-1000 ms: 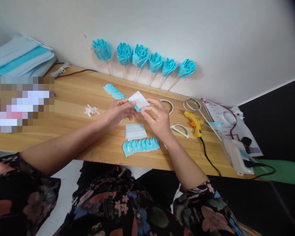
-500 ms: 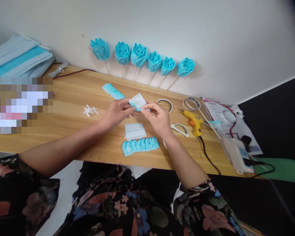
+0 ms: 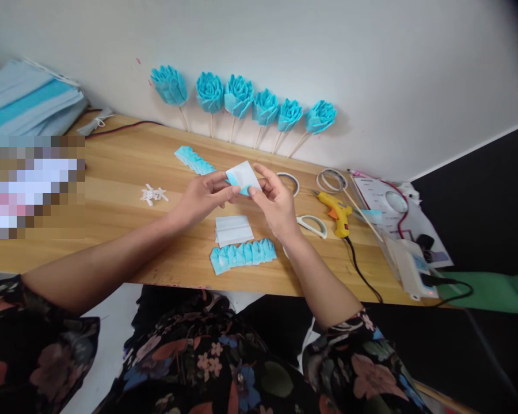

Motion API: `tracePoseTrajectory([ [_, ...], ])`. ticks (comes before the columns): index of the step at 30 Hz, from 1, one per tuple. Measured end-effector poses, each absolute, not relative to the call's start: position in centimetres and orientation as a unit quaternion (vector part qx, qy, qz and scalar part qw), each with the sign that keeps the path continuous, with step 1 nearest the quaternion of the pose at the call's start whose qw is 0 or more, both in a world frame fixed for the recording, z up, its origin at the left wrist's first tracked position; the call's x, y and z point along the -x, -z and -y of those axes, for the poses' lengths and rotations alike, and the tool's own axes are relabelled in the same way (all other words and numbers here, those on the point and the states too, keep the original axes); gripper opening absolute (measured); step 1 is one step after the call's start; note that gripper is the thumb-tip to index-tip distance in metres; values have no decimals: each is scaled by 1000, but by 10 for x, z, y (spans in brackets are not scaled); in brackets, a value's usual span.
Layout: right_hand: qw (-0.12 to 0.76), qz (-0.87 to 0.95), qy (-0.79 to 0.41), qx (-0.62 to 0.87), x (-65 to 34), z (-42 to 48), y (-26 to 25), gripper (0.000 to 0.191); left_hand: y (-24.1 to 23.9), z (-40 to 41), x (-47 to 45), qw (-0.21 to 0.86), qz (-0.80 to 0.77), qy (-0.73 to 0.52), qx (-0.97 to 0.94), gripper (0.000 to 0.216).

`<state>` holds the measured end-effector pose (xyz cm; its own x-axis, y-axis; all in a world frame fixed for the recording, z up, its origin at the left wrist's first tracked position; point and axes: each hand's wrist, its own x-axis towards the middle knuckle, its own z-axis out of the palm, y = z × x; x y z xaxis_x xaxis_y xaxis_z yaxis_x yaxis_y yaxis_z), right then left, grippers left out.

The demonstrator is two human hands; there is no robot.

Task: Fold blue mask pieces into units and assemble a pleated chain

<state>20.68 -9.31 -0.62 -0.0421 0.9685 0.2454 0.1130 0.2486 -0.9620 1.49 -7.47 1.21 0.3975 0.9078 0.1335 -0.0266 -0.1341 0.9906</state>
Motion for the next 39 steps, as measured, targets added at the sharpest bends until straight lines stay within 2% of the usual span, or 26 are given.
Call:
tracePoseTrajectory([
  [4, 531, 583, -435, 435, -206, 96, 2, 46, -9, 72, -14, 556, -366, -391, -636, 23],
  [16, 511, 591, -449, 434, -202, 98, 0, 41, -1, 68, -14, 576, -349, -427, -604, 29],
  [25, 490, 599, -446, 450, -205, 95, 7, 30, -12, 72, -13, 540, -377, -428, -619, 22],
  [33, 504, 594, -434, 452, -204, 96, 6, 31, -9, 71, -13, 560, -353, -410, -627, 32],
  [39, 510, 593, -436, 444, -204, 99, -3, 31, -12, 73, -13, 567, -364, -396, -624, 29],
])
